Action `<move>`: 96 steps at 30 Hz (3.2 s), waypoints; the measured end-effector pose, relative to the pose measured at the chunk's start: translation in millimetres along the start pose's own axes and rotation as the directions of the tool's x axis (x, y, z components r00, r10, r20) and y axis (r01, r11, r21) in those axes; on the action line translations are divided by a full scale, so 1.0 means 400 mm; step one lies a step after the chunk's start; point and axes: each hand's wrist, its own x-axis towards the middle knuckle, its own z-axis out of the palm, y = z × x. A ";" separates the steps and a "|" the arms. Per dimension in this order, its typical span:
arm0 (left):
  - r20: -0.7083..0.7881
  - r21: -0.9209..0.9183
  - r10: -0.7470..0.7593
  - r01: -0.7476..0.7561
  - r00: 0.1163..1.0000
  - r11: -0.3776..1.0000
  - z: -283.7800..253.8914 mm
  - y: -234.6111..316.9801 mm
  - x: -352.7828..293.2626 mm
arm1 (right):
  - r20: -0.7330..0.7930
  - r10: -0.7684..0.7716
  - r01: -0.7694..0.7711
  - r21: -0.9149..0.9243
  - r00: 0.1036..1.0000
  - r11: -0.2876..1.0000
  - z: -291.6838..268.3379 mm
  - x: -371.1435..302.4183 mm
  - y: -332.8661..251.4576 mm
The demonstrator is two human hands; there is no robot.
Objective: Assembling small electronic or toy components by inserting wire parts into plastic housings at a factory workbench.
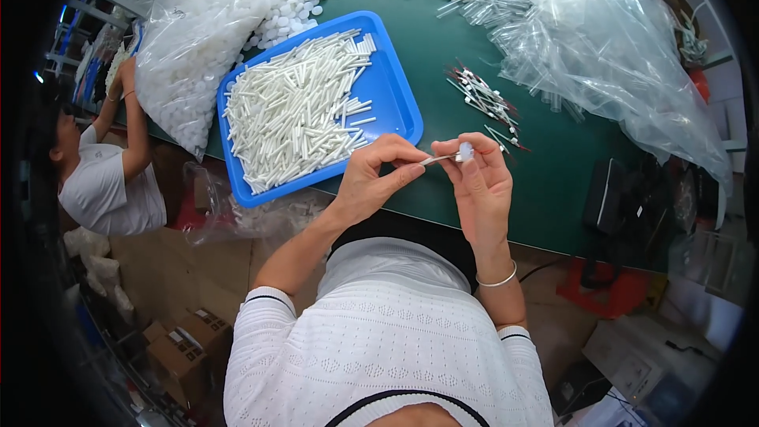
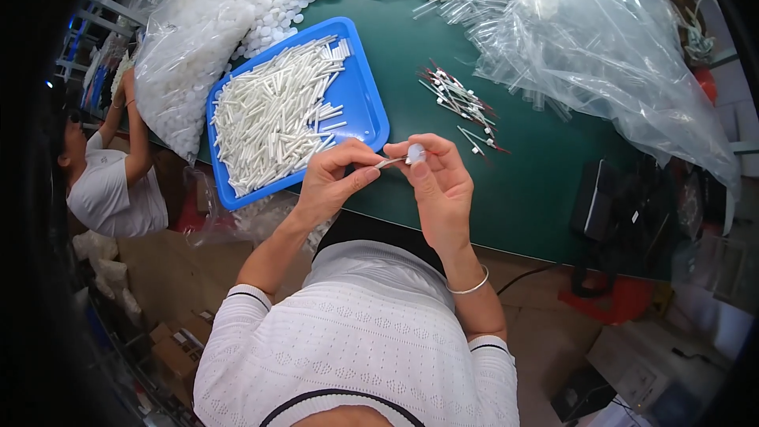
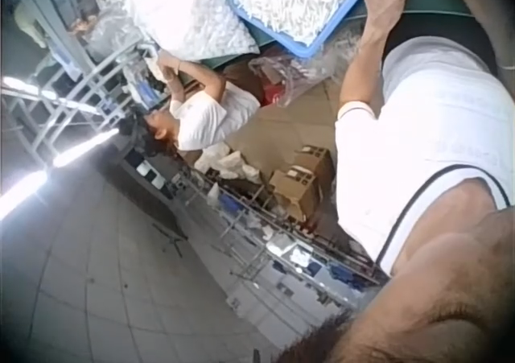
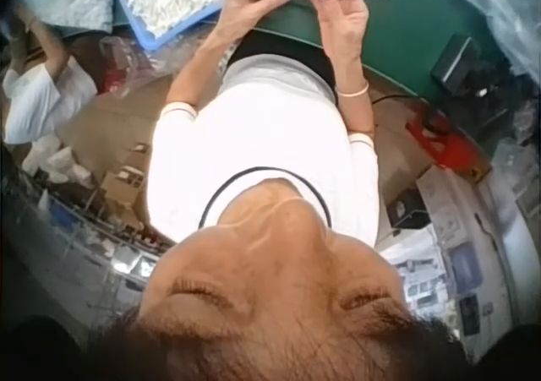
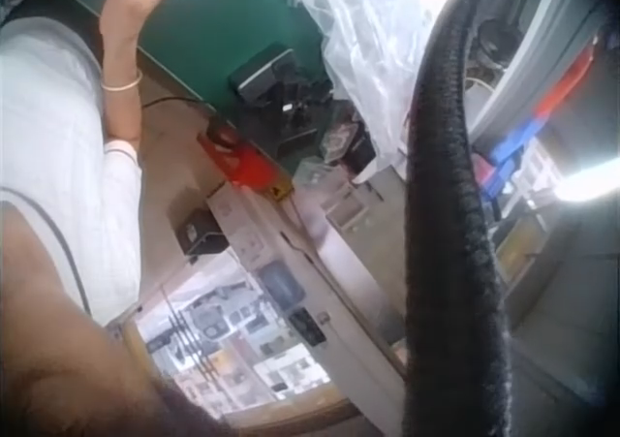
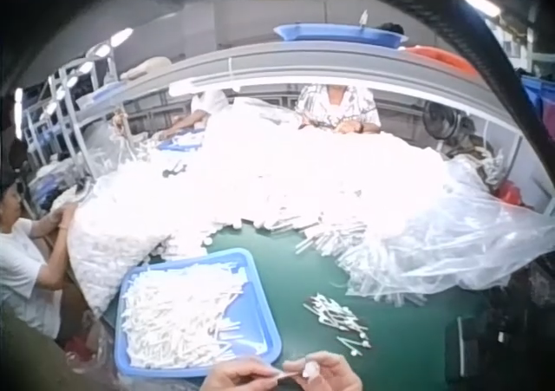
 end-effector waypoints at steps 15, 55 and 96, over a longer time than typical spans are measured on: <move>0.349 0.543 0.330 -0.477 0.877 0.691 0.010 0.081 0.101 | 0.045 0.242 -0.202 -0.418 0.969 0.886 -0.089 0.036 -0.026; 0.142 0.305 -0.066 0.019 0.988 0.952 0.008 0.062 -0.003 | -0.004 0.186 -0.185 0.057 0.983 0.981 -0.043 -0.045 -0.011; 0.413 0.038 -0.265 0.274 0.872 0.961 -0.023 0.046 0.036 | 0.214 -0.081 0.224 -0.824 0.973 0.521 -0.060 -0.016 -0.076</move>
